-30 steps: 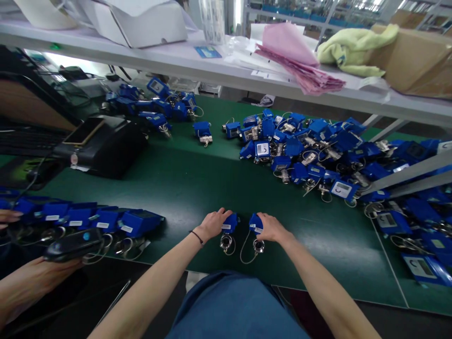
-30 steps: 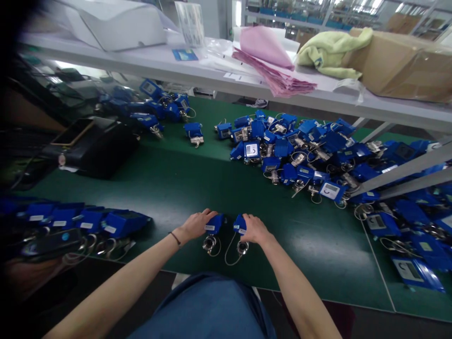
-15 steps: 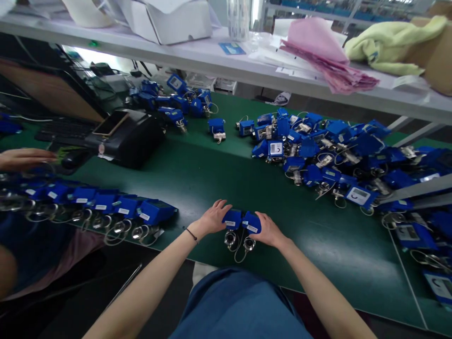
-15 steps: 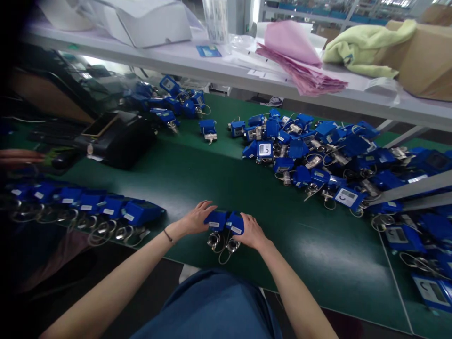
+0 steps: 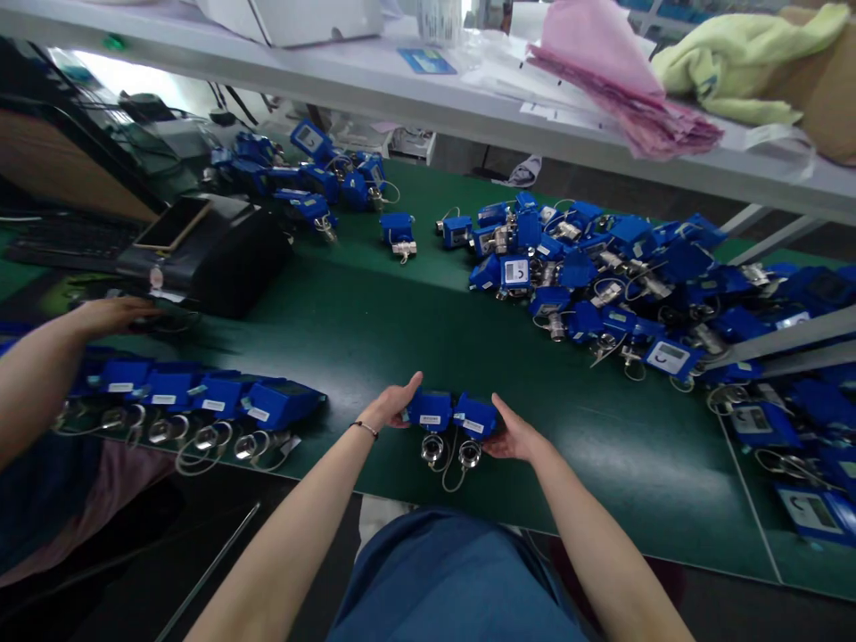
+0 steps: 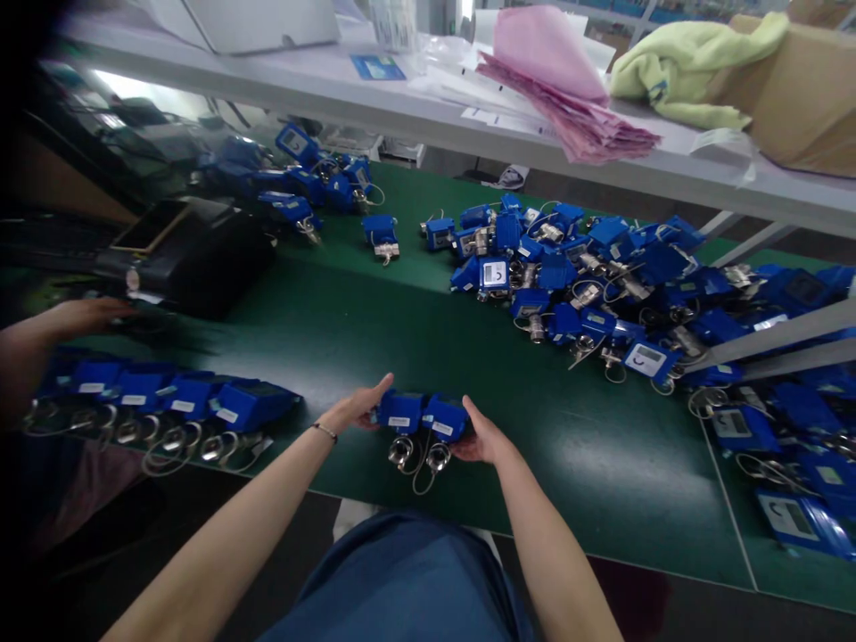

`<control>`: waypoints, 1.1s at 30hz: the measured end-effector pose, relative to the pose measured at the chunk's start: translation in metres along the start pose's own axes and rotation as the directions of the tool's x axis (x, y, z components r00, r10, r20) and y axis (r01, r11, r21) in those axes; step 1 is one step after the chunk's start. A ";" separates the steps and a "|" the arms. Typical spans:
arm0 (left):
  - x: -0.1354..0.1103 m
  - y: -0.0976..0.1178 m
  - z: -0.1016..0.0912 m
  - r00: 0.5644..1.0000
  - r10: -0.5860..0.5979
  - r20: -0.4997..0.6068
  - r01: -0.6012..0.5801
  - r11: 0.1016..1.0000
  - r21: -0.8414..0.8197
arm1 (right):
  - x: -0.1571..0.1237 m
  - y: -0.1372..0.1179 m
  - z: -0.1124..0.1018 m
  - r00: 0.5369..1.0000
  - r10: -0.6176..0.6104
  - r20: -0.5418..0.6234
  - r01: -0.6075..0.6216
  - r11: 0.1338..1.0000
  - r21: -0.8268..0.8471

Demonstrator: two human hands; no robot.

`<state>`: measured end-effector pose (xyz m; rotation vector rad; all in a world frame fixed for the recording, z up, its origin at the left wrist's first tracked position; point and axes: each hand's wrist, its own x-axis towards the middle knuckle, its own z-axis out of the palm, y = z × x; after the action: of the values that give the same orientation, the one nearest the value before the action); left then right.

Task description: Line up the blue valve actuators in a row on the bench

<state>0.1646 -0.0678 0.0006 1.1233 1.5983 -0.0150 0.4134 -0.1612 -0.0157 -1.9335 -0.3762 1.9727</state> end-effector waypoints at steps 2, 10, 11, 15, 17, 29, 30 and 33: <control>0.003 0.001 0.004 0.991 -0.062 0.119 0.077 0.989 -0.130 | 0.004 -0.004 0.006 0.992 0.074 0.102 -0.086 0.989 0.120; -0.068 -0.069 0.019 0.962 0.150 0.228 -0.010 0.855 -0.519 | -0.040 0.047 0.016 0.956 -0.255 0.142 0.234 0.961 0.150; -0.080 -0.084 0.023 0.961 0.194 0.195 -0.052 0.826 -0.562 | -0.048 0.058 0.018 0.926 -0.349 0.143 0.333 0.935 0.123; -0.120 -0.127 0.045 0.955 0.296 -0.015 -0.237 0.733 -0.637 | -0.077 0.077 0.028 0.794 -0.580 0.181 0.587 0.809 0.016; -0.132 -0.133 0.054 0.959 0.275 -0.072 -0.256 0.727 -0.637 | -0.085 0.072 0.031 0.764 -0.606 0.223 0.629 0.776 -0.046; -0.104 -0.083 -0.006 0.997 -0.010 -0.078 -0.016 0.948 -0.318 | -0.052 0.033 0.071 0.972 -0.023 0.234 -0.003 0.994 0.110; -0.098 -0.083 -0.011 0.995 -0.005 -0.101 -0.025 0.956 -0.294 | -0.045 0.030 0.076 0.966 0.062 0.252 -0.090 0.991 0.103; -0.086 -0.084 -0.019 0.982 0.032 -0.187 -0.068 0.979 -0.191 | -0.028 0.020 0.091 0.941 0.172 0.292 -0.197 0.979 0.056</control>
<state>0.0881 -0.1586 0.0294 1.0332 1.6920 0.2820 0.3214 -0.1864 0.0044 -1.6874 -0.1839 2.3588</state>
